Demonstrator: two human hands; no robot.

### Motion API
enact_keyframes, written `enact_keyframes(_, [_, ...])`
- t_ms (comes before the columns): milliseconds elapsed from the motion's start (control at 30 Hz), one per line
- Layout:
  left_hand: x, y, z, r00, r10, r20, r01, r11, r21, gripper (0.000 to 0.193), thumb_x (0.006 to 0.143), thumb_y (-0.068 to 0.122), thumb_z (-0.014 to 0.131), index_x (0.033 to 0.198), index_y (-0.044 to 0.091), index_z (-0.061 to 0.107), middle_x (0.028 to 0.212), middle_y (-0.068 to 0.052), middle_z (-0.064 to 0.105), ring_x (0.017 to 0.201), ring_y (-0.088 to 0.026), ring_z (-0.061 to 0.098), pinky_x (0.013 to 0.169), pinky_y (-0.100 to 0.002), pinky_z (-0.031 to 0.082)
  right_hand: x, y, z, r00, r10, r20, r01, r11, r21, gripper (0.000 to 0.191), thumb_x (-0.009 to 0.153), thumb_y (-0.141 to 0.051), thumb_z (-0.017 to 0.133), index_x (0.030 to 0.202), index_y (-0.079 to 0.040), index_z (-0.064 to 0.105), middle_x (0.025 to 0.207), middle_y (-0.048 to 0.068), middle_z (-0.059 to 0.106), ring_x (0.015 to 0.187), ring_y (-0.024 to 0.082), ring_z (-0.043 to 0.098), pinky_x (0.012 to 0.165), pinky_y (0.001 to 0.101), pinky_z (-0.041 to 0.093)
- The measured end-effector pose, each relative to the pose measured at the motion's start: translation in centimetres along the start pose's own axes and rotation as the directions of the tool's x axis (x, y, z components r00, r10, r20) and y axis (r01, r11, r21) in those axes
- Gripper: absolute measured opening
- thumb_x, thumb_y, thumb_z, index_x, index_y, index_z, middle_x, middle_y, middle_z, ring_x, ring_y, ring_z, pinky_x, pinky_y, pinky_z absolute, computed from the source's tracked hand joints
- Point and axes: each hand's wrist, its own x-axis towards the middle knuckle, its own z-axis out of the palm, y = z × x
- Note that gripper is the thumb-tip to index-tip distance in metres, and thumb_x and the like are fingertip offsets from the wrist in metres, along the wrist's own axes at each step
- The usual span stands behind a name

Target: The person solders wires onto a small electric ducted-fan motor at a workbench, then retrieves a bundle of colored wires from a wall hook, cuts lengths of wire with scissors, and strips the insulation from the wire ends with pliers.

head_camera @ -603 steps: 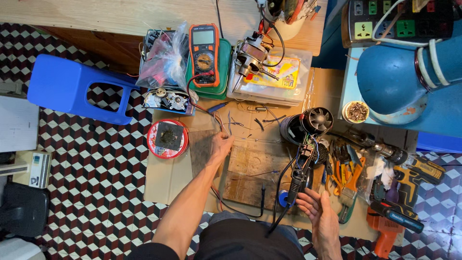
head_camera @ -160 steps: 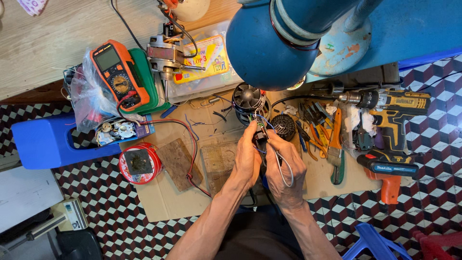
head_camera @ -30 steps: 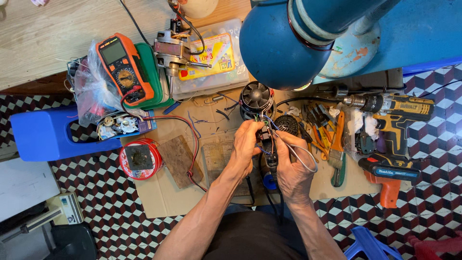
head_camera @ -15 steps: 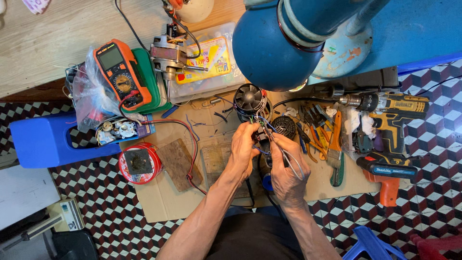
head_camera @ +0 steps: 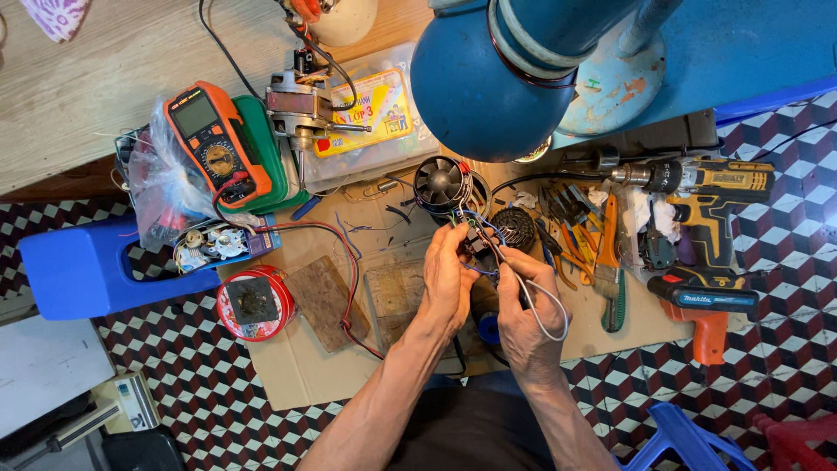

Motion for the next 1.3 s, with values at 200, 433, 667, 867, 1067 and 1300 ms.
enact_keyframes(200, [-0.2,0.2,0.2,1.000,0.002,0.006,-0.002,1.000,0.005,0.023,0.100,0.022,0.054,0.115,0.005,0.054,0.101,-0.010,0.069,0.095,-0.019,0.067,0.086,-0.041,0.057,-0.1,0.2,0.1,1.000,0.004,0.023,-0.004,1.000,-0.018,0.014,0.099,-0.004,0.063,0.113,0.001,0.062,0.115,0.015,0.075,0.088,0.017,0.076,0.076,0.0274,0.064])
enact_keyframes(433, [-0.2,0.2,0.4,1.000,-0.003,-0.023,0.004,0.999,0.042,0.025,0.098,0.025,0.055,0.116,0.006,0.055,0.102,-0.007,0.065,0.095,-0.017,0.064,0.084,-0.042,0.057,0.0,0.3,0.3,0.986,-0.164,0.028,0.166,0.981,-0.099,0.015,0.098,0.000,0.065,0.113,0.002,0.062,0.116,0.017,0.073,0.097,0.024,0.076,0.082,0.0308,0.065])
enact_keyframes(667, [-0.1,-0.1,0.1,1.000,0.007,0.000,-0.007,1.000,0.002,0.025,0.099,0.024,0.056,0.117,0.006,0.055,0.101,-0.007,0.067,0.095,-0.017,0.066,0.084,-0.039,0.057,0.4,-0.3,0.1,0.978,-0.204,0.034,0.207,0.967,-0.147,0.014,0.099,0.000,0.064,0.112,0.002,0.062,0.114,0.016,0.073,0.098,0.024,0.075,0.083,0.0333,0.063])
enact_keyframes(867, [-0.2,-0.4,-0.2,1.000,0.001,-0.007,-0.001,1.000,0.019,0.030,0.099,0.025,0.054,0.122,0.006,0.055,0.105,-0.010,0.070,0.096,-0.019,0.069,0.083,-0.037,0.058,1.3,-1.0,-0.6,0.997,0.014,0.076,-0.008,0.997,-0.081,0.014,0.100,-0.006,0.063,0.111,0.001,0.066,0.093,0.011,0.073,0.074,0.015,0.070,0.064,0.0281,0.059])
enact_keyframes(1067, [0.5,-0.5,-0.4,1.000,-0.003,0.006,0.003,1.000,0.009,0.031,0.100,0.024,0.055,0.123,0.004,0.055,0.105,-0.011,0.070,0.094,-0.020,0.069,0.081,-0.039,0.058,2.8,-0.5,-1.6,0.976,0.156,0.154,-0.148,0.987,-0.060,0.013,0.099,-0.010,0.062,0.105,0.001,0.068,0.080,0.008,0.071,0.063,0.013,0.065,0.052,0.0277,0.052])
enact_keyframes(1300, [0.8,-0.4,-0.3,1.000,-0.009,0.007,0.009,1.000,-0.029,0.026,0.100,0.023,0.056,0.118,0.004,0.056,0.101,-0.010,0.070,0.091,-0.020,0.069,0.083,-0.041,0.059,0.3,0.3,-0.7,0.995,-0.097,0.036,0.099,0.993,-0.058,0.013,0.100,-0.004,0.063,0.112,0.002,0.065,0.111,0.015,0.074,0.086,0.018,0.075,0.074,0.0271,0.065])
